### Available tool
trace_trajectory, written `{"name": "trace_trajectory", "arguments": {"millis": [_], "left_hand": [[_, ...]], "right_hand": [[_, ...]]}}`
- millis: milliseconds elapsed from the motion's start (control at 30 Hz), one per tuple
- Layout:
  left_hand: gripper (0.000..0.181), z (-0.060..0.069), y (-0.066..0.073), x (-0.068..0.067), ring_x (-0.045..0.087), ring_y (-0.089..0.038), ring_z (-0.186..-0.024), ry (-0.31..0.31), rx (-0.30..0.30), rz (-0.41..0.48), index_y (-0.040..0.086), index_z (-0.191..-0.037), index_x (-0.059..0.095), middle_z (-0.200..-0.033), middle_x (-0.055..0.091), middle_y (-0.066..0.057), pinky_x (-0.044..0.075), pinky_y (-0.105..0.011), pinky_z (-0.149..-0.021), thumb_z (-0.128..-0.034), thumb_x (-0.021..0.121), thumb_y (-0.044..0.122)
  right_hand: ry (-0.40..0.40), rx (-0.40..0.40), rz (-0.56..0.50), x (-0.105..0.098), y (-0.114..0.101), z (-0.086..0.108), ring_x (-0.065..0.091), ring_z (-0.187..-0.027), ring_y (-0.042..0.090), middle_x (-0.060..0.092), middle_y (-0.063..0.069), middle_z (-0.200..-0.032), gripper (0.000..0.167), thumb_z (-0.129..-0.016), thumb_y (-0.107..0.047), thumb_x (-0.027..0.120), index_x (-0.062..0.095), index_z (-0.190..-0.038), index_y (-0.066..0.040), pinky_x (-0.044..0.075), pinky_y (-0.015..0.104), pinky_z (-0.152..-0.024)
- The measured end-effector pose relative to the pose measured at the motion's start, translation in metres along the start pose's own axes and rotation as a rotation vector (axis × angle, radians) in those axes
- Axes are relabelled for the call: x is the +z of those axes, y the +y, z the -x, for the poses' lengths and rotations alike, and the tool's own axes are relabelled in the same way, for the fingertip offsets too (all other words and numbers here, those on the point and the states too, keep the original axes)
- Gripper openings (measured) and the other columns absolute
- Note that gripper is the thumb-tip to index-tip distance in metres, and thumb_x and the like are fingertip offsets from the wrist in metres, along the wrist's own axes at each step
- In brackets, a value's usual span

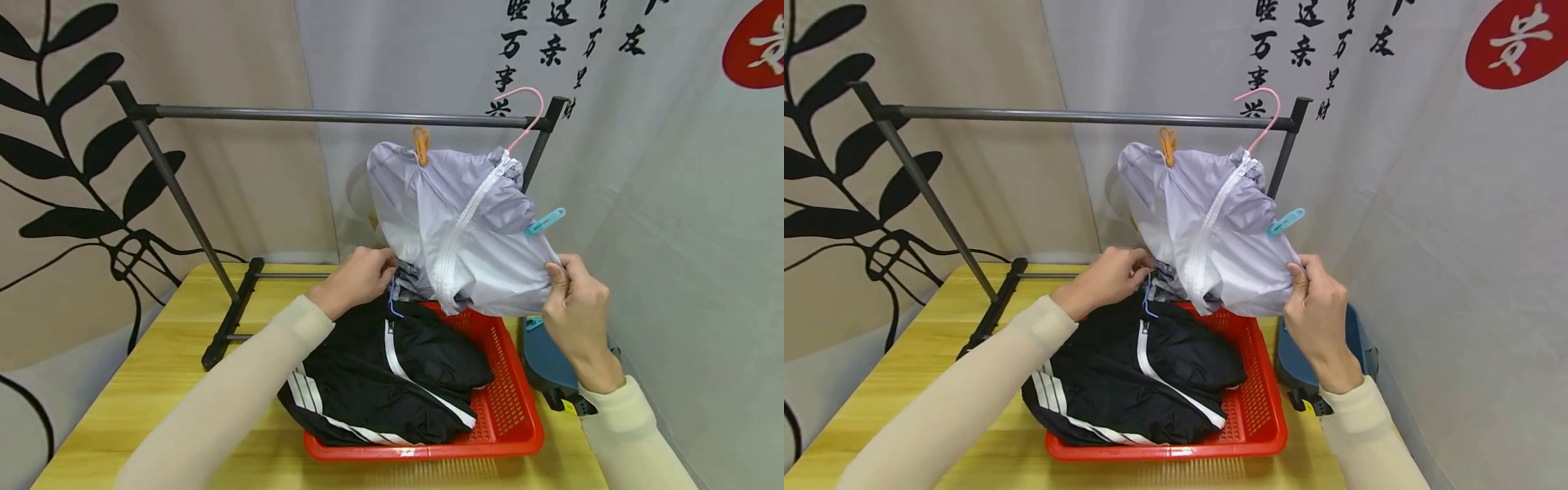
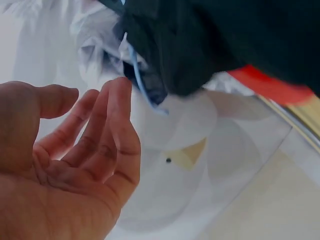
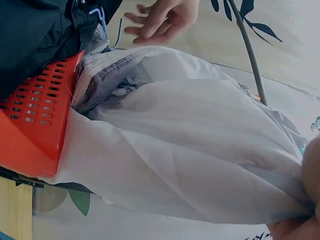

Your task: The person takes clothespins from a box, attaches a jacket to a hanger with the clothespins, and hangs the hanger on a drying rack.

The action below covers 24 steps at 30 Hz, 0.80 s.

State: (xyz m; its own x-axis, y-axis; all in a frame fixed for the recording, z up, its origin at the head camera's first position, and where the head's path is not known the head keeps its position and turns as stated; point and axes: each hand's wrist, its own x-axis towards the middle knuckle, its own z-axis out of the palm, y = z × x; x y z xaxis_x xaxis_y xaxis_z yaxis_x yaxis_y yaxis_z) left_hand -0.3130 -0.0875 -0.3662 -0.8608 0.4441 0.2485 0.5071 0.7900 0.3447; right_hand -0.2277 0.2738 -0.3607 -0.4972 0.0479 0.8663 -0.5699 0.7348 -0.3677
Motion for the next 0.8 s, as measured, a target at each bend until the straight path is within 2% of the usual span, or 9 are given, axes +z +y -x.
{"name": "trace_trajectory", "arguments": {"millis": [100, 200, 400, 467, 567, 700, 800], "left_hand": [[0.017, 0.015, -0.008, -0.012, 0.072, -0.023, -0.083, 0.046, -0.018, 0.024, 0.004, -0.121, 0.084, -0.109, 0.085, -0.013, 0.066, -0.042, -0.081, -0.1150, 0.071, 0.014], [0.015, 0.033, -0.022, -0.027, 0.075, -0.023, -0.083, 0.101, -0.047, 0.043, 0.005, -0.120, 0.084, -0.110, 0.087, -0.013, 0.067, -0.043, -0.079, -0.1151, 0.073, 0.015], [0.021, 0.072, -0.069, -0.061, 0.081, -0.032, -0.097, 0.228, -0.164, 0.070, 0.007, -0.128, 0.082, -0.117, 0.086, -0.015, 0.066, -0.048, -0.080, -0.1192, 0.066, 0.019], [0.022, 0.085, -0.086, -0.070, 0.081, -0.036, -0.100, 0.291, -0.199, 0.075, 0.007, -0.129, 0.082, -0.118, 0.085, -0.017, 0.063, -0.048, -0.081, -0.1195, 0.066, 0.019], [0.023, 0.102, -0.111, -0.077, 0.080, -0.041, -0.102, 0.432, -0.210, 0.058, 0.003, -0.129, 0.081, -0.117, 0.083, -0.022, 0.060, -0.049, -0.082, -0.1191, 0.066, 0.018], [0.022, 0.116, -0.143, -0.083, 0.077, -0.046, -0.101, 0.668, -0.228, 0.001, -0.002, -0.129, 0.078, -0.116, 0.081, -0.026, 0.053, -0.053, -0.087, -0.1171, 0.067, 0.013], [0.028, 0.122, -0.161, -0.092, 0.071, -0.045, -0.110, 0.815, -0.317, 0.007, -0.004, -0.139, 0.068, -0.128, 0.073, -0.028, 0.048, -0.052, -0.096, -0.1172, 0.067, 0.014]], "right_hand": [[0.000, -0.011, -0.002, 0.001, 0.000, 0.000, 0.062, -0.067, 0.030, 0.078, 0.030, -0.088, 0.011, -0.110, 0.004, 0.072, 0.072, -0.109, 0.015, 0.042, 0.016, -0.071], [-0.003, -0.015, 0.002, 0.001, 0.002, 0.000, 0.063, -0.068, 0.032, 0.079, 0.031, -0.089, 0.011, -0.110, 0.004, 0.072, 0.072, -0.109, 0.015, 0.042, 0.014, -0.073], [-0.031, -0.013, 0.021, 0.000, 0.003, -0.001, 0.069, -0.072, 0.035, 0.079, 0.036, -0.093, 0.015, -0.112, 0.000, 0.070, 0.072, -0.112, 0.015, 0.041, 0.012, -0.076], [-0.039, -0.018, 0.031, 0.000, 0.004, -0.002, 0.070, -0.072, 0.036, 0.078, 0.036, -0.094, 0.016, -0.113, -0.001, 0.070, 0.072, -0.112, 0.015, 0.041, 0.013, -0.076], [-0.041, -0.024, 0.039, 0.000, 0.003, -0.003, 0.069, -0.071, 0.036, 0.078, 0.036, -0.093, 0.017, -0.113, -0.002, 0.070, 0.072, -0.112, 0.015, 0.042, 0.015, -0.075], [-0.019, -0.038, 0.034, 0.003, 0.002, -0.004, 0.069, -0.068, 0.038, 0.079, 0.034, -0.091, 0.013, -0.111, 0.002, 0.071, 0.072, -0.110, 0.014, 0.044, 0.019, -0.072], [-0.002, -0.050, 0.019, 0.005, 0.000, -0.005, 0.070, -0.067, 0.040, 0.079, 0.032, -0.089, 0.009, -0.109, 0.005, 0.072, 0.073, -0.109, 0.014, 0.045, 0.020, -0.071]]}}
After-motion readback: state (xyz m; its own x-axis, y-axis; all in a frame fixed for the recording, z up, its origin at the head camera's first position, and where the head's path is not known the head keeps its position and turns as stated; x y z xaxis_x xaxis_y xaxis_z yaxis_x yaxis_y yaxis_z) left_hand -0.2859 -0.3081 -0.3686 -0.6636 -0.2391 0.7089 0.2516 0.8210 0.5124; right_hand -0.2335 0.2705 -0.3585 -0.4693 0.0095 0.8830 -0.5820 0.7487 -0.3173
